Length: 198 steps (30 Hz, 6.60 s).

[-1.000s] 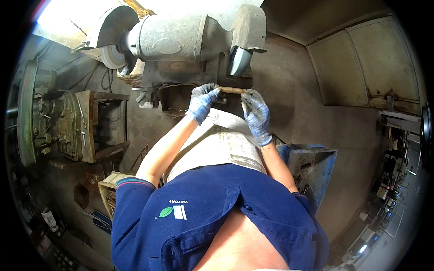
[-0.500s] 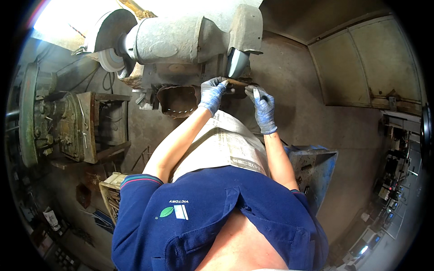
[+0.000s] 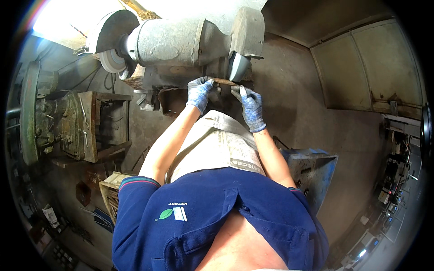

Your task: The person takes metal tubes from a crate and holds them against a grinding wheel, rotating the tube to smooth the surface, then places the finished tube into a bin.

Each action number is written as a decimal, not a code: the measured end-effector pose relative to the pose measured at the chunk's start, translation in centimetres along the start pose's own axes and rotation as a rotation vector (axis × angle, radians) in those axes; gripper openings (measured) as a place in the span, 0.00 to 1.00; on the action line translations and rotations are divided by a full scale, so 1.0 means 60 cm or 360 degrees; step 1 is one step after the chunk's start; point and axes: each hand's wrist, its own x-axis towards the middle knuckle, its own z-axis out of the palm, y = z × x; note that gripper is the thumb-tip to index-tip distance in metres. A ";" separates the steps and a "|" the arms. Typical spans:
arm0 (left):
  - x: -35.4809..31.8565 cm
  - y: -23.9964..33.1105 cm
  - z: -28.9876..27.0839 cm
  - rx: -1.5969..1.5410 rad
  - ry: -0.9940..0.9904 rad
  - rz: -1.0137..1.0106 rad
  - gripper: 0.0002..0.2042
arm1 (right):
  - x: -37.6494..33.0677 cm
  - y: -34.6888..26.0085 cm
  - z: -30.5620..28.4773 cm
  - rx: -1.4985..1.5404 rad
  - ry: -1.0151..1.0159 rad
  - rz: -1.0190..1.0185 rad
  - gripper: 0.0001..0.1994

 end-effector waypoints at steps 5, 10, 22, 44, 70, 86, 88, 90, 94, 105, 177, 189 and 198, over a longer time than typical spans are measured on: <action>0.008 -0.023 0.027 0.0129 -0.0076 0.0023 0.03 | 0.003 0.005 -0.039 0.0044 0.0118 0.0035 0.15; 0.009 -0.024 0.041 0.0062 -0.0061 -0.0038 0.02 | 0.006 -0.002 -0.046 -0.0004 0.0130 0.0041 0.15; 0.010 0.006 -0.023 0.0068 -0.0051 0.0038 0.03 | 0.011 0.028 0.006 0.0206 -0.0026 0.0063 0.13; -0.194 0.007 -0.011 0.0561 -0.0698 0.0547 0.08 | -0.228 -0.117 0.023 -0.0984 0.0196 -0.0864 0.15; -0.177 -0.071 -0.150 0.0889 -0.0646 -0.0027 0.13 | -0.677 -0.043 -0.463 -0.1117 0.1692 0.0054 0.11; -0.307 0.031 -0.364 0.0837 0.0275 0.0489 0.15 | -0.295 -0.094 -0.070 -0.1018 -0.0013 -0.0592 0.07; -0.390 0.068 -0.425 0.0992 0.0570 0.0584 0.14 | -0.284 -0.111 -0.064 -0.1147 -0.0273 -0.0571 0.07; -0.476 0.070 -0.501 0.1036 0.0936 0.0630 0.13 | -0.271 -0.121 -0.045 -0.1134 -0.0380 -0.0422 0.09; -0.606 -0.008 -0.703 0.0891 0.1625 0.0703 0.12 | -0.237 -0.056 -0.017 -0.1044 -0.0458 -0.0196 0.11; -0.676 0.014 -0.777 0.1886 0.1959 -0.0616 0.17 | -0.206 -0.039 0.035 -0.1084 -0.0699 -0.0057 0.11; -0.203 0.070 -0.109 0.0331 -0.0803 0.0010 0.21 | -0.216 -0.100 0.044 -0.0428 -0.0257 -0.0397 0.08; -0.191 0.061 -0.077 0.0779 -0.0601 0.0661 0.11 | -0.192 -0.093 0.088 -0.0129 0.0096 -0.0343 0.10; -0.158 0.051 -0.064 0.0628 -0.0458 0.0476 0.10 | -0.152 -0.071 0.069 -0.0182 0.0045 -0.0368 0.14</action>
